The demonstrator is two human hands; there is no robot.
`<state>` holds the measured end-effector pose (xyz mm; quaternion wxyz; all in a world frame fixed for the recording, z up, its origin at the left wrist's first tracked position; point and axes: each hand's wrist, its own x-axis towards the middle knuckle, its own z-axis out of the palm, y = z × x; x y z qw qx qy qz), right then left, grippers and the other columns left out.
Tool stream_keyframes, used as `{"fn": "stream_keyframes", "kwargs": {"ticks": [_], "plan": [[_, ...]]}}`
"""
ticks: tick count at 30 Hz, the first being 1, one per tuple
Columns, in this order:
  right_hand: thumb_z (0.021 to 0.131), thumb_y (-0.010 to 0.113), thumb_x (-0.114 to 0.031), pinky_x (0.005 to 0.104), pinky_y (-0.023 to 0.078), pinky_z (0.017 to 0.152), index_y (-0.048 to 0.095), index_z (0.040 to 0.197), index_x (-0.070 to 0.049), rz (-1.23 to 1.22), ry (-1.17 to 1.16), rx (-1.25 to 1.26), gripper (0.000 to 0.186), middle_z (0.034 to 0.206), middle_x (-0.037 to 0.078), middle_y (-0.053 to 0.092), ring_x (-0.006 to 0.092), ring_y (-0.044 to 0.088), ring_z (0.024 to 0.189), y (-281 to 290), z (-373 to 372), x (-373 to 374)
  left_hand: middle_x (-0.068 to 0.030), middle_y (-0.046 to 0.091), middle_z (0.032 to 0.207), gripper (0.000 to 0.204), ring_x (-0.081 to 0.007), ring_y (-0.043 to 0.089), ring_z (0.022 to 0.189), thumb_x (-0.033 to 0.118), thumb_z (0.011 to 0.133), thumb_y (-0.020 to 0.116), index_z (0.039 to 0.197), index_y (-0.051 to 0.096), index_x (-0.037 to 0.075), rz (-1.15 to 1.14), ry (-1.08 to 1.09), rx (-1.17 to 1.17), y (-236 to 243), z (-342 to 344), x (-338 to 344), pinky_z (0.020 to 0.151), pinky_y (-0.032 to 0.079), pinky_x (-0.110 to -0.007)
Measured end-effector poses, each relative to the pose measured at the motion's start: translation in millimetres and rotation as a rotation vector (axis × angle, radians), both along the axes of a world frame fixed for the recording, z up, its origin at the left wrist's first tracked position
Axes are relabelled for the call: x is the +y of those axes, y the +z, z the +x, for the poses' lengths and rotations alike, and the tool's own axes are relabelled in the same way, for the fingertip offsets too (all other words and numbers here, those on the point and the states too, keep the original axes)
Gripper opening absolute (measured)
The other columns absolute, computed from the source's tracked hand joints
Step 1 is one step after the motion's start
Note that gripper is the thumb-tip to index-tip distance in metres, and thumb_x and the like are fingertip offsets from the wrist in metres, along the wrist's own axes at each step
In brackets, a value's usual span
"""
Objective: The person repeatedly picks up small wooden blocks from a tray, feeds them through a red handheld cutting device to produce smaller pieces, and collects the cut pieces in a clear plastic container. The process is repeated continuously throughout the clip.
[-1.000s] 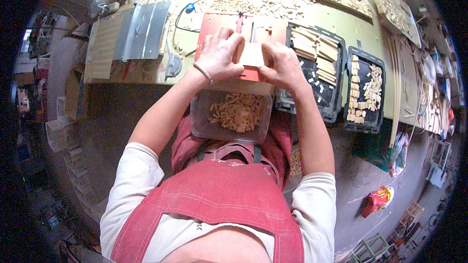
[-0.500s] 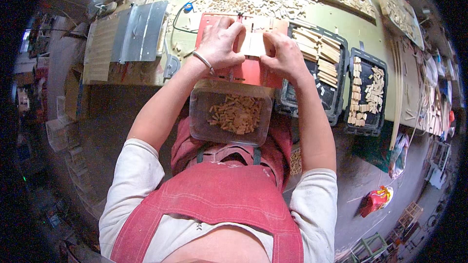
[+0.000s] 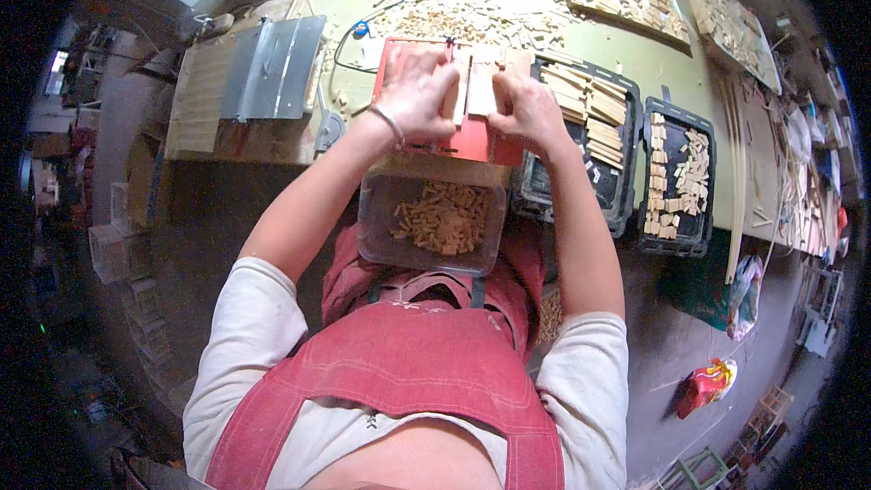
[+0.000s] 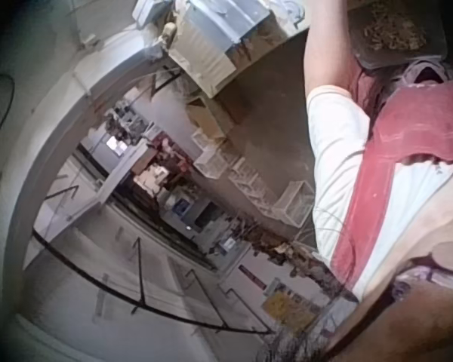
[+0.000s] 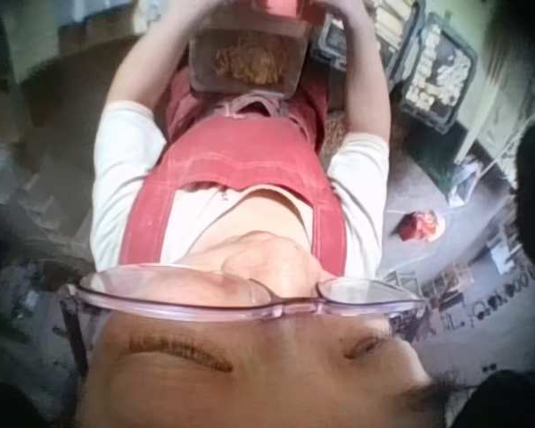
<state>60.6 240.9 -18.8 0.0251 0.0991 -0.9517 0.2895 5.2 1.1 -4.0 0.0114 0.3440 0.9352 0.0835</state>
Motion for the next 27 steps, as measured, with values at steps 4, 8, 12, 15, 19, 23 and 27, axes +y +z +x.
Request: {"fn": "stream_keyframes", "kwargs": {"ticks": [4,8,12,15,19,23,27], "plan": [[0.081,0.076,-0.028,0.0481,0.051,0.091,0.067,0.125,-0.006,-0.001,-0.032,0.007,0.050,0.096,0.016,0.065,0.0354,0.067,0.099,6.5,47.2,-3.7,-0.0177,0.051,0.146,0.081,-0.0379,0.042,0.150,0.050,0.067,0.087,0.133,0.061,0.011,-0.006,-0.157,-0.099,21.3,59.4,-23.5,0.127,0.015,-0.070],[0.079,0.078,-0.027,0.0502,0.050,0.091,0.065,0.127,-0.006,0.015,-0.007,0.028,0.053,0.099,0.015,0.064,0.0369,0.066,0.100,1.2,72.4,-15.2,-0.0143,0.054,0.136,0.073,-0.0346,0.050,0.140,0.047,0.069,0.087,0.127,0.063,0.011,0.177,-0.138,-0.063,17.9,81.2,-35.0,0.123,0.024,-0.062],[0.081,0.078,-0.031,0.0502,0.050,0.096,0.064,0.133,-0.006,-0.003,0.045,0.021,0.060,0.109,0.017,0.065,0.0376,0.065,0.110,6.1,74.9,-40.7,-0.0134,0.057,0.131,0.069,-0.0344,0.053,0.134,0.042,0.067,0.088,0.125,0.064,0.013,0.304,-0.042,0.008,1.2,65.3,-23.1,0.117,0.031,-0.055],[0.082,0.079,-0.032,0.0504,0.050,0.097,0.063,0.136,-0.005,-0.012,0.033,0.093,0.062,0.112,0.017,0.066,0.0378,0.065,0.112,-0.6,72.9,-47.9,-0.0131,0.058,0.132,0.069,-0.0351,0.054,0.133,0.043,0.066,0.088,0.123,0.066,0.014,0.254,-0.027,-0.015,-2.5,61.3,-18.7,0.117,0.031,-0.054],[0.082,0.083,-0.029,0.0498,0.050,0.101,0.063,0.139,-0.006,-0.078,0.043,0.034,0.065,0.113,0.017,0.066,0.0372,0.065,0.114,9.0,74.8,-41.0,-0.0129,0.058,0.133,0.068,-0.0351,0.055,0.132,0.045,0.065,0.089,0.122,0.067,0.014,0.246,-0.004,-0.026,-2.1,57.5,-20.9,0.117,0.032,-0.054],[0.081,0.083,-0.027,0.0491,0.050,0.100,0.063,0.137,-0.007,-0.023,0.029,0.003,0.063,0.111,0.016,0.065,0.0367,0.065,0.112,6.0,69.3,-31.8,-0.0128,0.059,0.133,0.069,-0.0342,0.055,0.132,0.046,0.065,0.088,0.122,0.067,0.015,0.223,-0.020,-0.009,1.4,54.0,-19.6,0.114,0.033,-0.054],[0.081,0.081,-0.026,0.0486,0.050,0.100,0.063,0.133,-0.008,-0.018,0.041,-0.007,0.058,0.109,0.015,0.065,0.0362,0.065,0.111,16.7,63.8,-35.4,-0.0126,0.059,0.132,0.071,-0.0338,0.056,0.131,0.048,0.064,0.089,0.123,0.068,0.015,0.171,-0.013,-0.012,6.6,50.0,-17.5,0.111,0.034,-0.052]]}}
